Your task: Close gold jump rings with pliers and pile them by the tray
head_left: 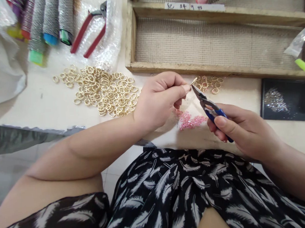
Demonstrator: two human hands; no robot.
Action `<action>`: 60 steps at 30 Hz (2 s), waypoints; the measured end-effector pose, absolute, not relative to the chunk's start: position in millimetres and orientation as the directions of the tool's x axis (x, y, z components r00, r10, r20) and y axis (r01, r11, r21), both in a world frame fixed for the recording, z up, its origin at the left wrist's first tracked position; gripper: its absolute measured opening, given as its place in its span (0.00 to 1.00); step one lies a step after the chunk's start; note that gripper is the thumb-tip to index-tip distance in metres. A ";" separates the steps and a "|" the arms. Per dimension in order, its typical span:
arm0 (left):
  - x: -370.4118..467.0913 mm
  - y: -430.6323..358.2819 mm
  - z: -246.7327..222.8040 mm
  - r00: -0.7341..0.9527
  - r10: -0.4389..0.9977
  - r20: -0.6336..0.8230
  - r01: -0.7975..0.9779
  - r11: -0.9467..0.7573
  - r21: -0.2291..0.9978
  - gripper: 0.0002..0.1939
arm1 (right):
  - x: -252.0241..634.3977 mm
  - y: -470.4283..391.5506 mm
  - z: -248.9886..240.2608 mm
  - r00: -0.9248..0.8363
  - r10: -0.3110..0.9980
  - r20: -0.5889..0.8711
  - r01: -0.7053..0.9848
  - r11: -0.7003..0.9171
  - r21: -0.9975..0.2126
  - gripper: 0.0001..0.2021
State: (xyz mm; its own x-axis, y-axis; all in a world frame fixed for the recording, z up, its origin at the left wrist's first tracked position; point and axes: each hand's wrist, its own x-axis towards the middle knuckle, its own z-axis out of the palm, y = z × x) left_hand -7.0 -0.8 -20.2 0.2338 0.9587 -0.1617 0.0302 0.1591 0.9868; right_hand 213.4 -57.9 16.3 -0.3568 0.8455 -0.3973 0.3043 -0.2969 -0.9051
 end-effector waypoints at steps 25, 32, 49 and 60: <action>-38.7 24.7 -11.4 0.601 0.789 -0.123 0.067 0.104 0.992 0.04 | 222.1 -51.6 25.2 -0.451 0.756 -0.475 0.368 -0.327 -0.870 0.17; -33.8 21.4 -9.9 0.542 0.831 -0.123 0.102 0.079 0.992 0.03 | 226.1 -56.3 21.5 -0.389 0.792 -0.470 0.388 -0.322 -0.864 0.15; -33.7 10.2 -22.2 0.450 0.887 0.107 0.208 -0.220 0.953 0.04 | 230.6 -56.4 18.3 -0.396 0.793 -0.463 0.345 -0.339 -0.875 0.19; -36.2 12.7 -8.8 0.478 0.834 0.276 0.339 -0.465 0.818 0.08 | 229.4 -48.8 25.2 -0.394 0.728 -0.561 0.343 -0.449 -0.825 0.22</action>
